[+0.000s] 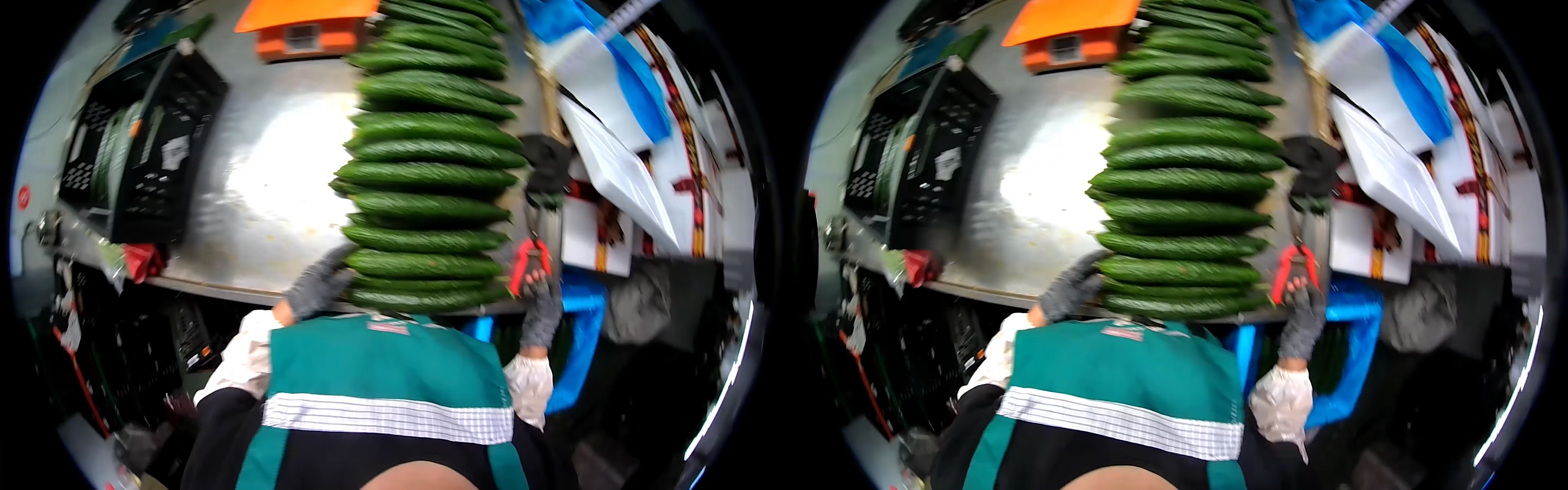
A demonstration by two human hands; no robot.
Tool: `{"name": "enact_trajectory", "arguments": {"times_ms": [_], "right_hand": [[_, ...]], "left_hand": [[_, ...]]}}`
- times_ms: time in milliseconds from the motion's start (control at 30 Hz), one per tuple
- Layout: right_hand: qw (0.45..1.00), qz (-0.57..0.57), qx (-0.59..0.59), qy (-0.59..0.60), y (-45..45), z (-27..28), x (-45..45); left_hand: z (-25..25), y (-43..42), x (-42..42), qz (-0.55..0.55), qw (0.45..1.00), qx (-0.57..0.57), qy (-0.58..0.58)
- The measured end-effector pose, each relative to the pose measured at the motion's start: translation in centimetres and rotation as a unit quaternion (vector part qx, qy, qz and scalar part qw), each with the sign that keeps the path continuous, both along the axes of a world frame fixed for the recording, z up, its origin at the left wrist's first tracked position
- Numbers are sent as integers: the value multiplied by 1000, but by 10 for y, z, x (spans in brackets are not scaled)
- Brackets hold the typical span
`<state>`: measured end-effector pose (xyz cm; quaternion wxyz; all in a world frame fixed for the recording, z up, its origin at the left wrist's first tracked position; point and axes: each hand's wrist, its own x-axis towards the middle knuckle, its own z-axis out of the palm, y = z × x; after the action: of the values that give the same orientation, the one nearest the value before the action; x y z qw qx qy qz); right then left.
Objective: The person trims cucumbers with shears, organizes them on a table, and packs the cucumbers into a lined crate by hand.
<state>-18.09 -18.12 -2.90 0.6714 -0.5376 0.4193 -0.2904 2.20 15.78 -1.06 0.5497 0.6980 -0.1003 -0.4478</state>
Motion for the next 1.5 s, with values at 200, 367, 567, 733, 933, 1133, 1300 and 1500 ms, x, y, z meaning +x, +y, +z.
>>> {"name": "enact_trajectory", "arguments": {"times_ms": [200, 367, 567, 733, 933, 1133, 1300, 1500], "right_hand": [[881, 17, -392, 263, -44, -20, -10], [758, 149, -502, 389, -36, -16, -3], [772, 169, -506, 346, -27, -23, 6], [787, 180, -497, 317, -20, -16, 18], [854, 188, -400, 273, -10, -7, 22], [831, 182, -448, 274, -16, -13, 15], [871, 182, -395, 229, -14, -12, 14], [829, 199, -452, 263, -23, -13, 4]], "left_hand": [[-13, 7, -3, 36, 996, 56, -63], [-23, 18, -8, 221, 974, -20, 54], [-4, 16, -2, 94, 989, 102, 58], [-10, 12, 14, 14, 991, 124, 50], [-26, 6, 14, 12, 992, 97, 81], [-42, 8, 4, -29, 975, 122, -184], [-50, 15, 1, -113, 895, 143, -408], [-15, 29, -3, 5, 983, 151, -109]]}}
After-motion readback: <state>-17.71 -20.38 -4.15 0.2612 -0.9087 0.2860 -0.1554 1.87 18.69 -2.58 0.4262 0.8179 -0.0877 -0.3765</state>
